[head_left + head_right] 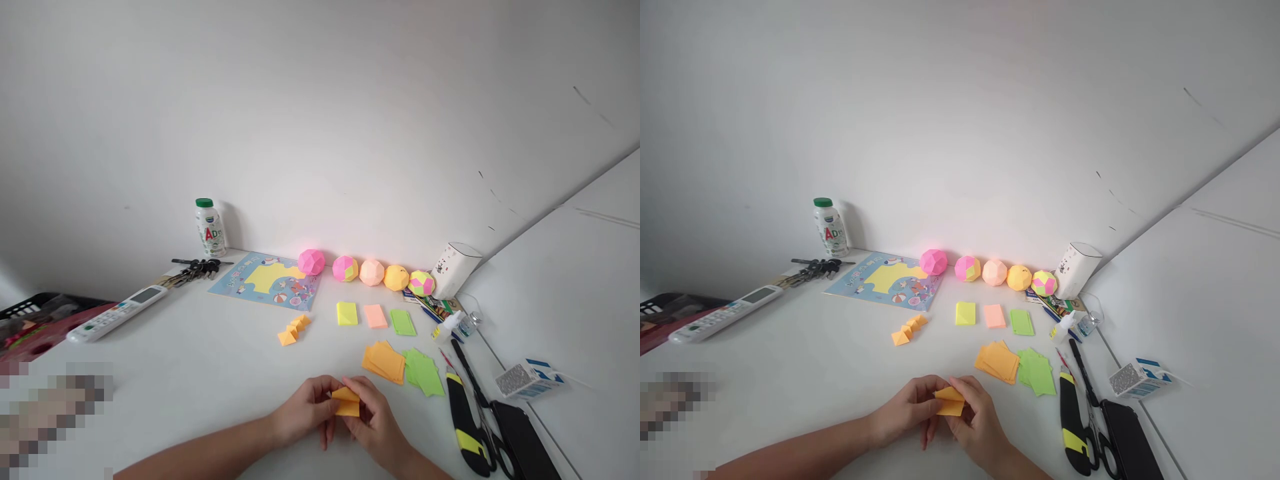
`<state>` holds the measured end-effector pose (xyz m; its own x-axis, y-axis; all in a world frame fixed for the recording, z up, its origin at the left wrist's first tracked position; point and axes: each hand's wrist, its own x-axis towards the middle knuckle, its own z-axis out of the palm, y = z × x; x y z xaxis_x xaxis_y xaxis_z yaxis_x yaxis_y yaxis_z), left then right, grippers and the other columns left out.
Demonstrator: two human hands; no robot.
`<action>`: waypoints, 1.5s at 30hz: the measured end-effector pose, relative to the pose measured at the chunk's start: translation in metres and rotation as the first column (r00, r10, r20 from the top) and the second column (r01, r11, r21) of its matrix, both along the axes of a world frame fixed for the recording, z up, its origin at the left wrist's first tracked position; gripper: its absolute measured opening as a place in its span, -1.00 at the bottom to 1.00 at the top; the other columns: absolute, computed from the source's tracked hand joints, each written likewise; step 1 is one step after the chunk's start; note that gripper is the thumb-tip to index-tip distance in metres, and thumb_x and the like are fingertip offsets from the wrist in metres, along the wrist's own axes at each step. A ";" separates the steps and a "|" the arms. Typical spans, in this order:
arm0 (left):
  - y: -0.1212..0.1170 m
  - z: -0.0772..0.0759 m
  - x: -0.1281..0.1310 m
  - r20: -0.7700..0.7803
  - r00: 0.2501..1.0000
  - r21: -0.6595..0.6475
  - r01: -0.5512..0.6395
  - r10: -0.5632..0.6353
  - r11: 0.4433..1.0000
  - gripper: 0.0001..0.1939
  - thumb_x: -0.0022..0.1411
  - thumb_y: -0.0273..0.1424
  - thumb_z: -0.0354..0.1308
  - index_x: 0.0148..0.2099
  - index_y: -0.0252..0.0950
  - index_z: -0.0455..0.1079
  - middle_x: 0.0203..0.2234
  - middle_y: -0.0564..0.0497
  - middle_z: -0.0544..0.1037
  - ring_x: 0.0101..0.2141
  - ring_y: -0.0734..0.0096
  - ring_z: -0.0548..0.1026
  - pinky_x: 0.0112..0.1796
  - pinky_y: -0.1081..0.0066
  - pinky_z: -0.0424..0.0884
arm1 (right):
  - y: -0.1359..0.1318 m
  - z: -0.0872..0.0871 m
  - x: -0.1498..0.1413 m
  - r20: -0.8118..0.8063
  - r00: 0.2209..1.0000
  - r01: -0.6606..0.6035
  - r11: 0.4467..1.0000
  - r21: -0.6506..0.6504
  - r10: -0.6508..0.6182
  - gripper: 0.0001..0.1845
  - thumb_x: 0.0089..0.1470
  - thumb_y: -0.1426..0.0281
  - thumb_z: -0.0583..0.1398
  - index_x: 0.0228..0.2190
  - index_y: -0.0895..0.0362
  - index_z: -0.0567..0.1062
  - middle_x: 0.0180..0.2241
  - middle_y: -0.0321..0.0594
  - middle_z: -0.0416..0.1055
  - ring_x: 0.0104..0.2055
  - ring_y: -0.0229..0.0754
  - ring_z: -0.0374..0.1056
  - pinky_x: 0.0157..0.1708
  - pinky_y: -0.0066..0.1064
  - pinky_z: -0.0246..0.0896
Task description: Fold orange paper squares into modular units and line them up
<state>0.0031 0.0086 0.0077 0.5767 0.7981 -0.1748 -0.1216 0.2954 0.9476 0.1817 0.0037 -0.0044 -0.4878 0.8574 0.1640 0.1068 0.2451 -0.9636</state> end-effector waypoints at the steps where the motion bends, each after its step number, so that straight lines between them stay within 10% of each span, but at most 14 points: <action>1: 0.000 0.000 0.000 -0.009 1.000 -0.001 -0.001 0.001 1.000 -0.68 0.07 -0.23 0.13 -0.22 -0.37 0.30 -0.50 0.00 0.49 -0.64 0.54 0.39 -0.64 0.51 0.33 | 0.000 0.001 0.000 -0.005 1.000 -0.002 1.000 0.009 0.002 -0.56 0.04 0.32 0.18 0.00 -0.03 0.31 -0.15 -0.10 0.24 -0.37 -0.22 0.31 -0.52 -0.43 0.30; 11: 0.001 -0.002 0.000 -0.099 0.994 -0.028 -0.043 0.040 0.999 -0.66 0.09 -0.13 0.05 -0.37 -0.35 0.30 -0.72 0.09 0.42 -0.72 0.50 0.34 -0.65 0.50 0.26 | -0.004 -0.008 0.000 -0.085 0.996 -0.030 0.999 -0.015 0.028 -0.30 0.03 0.27 0.19 0.14 -0.16 0.01 -0.03 -0.13 0.13 -0.29 -0.20 0.38 -0.28 -0.30 0.35; 16: 0.002 0.000 0.001 -0.069 0.997 -0.034 -0.043 0.040 0.999 -0.64 0.11 -0.10 0.03 -0.37 -0.35 0.30 -0.71 0.09 0.43 -0.72 0.52 0.35 -0.65 0.51 0.28 | -0.004 -0.005 0.004 0.065 0.998 0.008 0.986 0.168 -0.019 -0.50 0.03 0.36 0.18 0.02 -0.10 0.24 0.05 -0.08 0.07 -0.10 -0.09 0.27 -0.35 -0.38 0.33; 23: 0.004 0.002 -0.001 -0.030 0.998 -0.070 -0.053 0.051 0.996 -0.64 0.11 -0.09 0.05 -0.38 -0.34 0.27 -0.76 0.10 0.43 -0.75 0.53 0.36 -0.67 0.54 0.26 | 0.000 0.004 0.001 0.036 0.999 0.031 0.997 0.072 -0.033 -0.79 -0.04 0.30 0.24 -0.28 0.02 0.43 -0.04 -0.09 0.15 -0.05 -0.04 0.26 -0.23 -0.31 0.33; 32: 0.008 0.001 -0.002 0.062 0.997 -0.072 -0.032 0.037 0.997 -0.60 0.06 -0.08 0.10 -0.31 -0.38 0.34 -0.68 0.06 0.45 -0.69 0.50 0.41 -0.65 0.50 0.34 | 0.001 0.006 0.000 0.147 0.984 0.097 0.995 0.017 -0.099 -0.78 0.08 0.24 0.13 -0.32 0.11 0.46 -0.23 -0.16 0.23 -0.57 -0.35 0.23 -0.63 -0.46 0.24; 45: 0.009 -0.001 -0.006 0.143 0.990 -0.064 0.016 -0.007 0.998 -0.56 0.03 -0.02 0.12 -0.38 -0.36 0.29 -0.56 0.01 0.47 -0.65 0.50 0.44 -0.58 0.42 0.40 | 0.003 0.013 -0.007 0.170 0.959 0.229 0.973 0.014 -0.228 -0.72 0.03 0.21 0.18 -0.54 0.15 0.46 -0.51 -0.24 0.24 -0.57 -0.25 0.24 -0.62 -0.42 0.26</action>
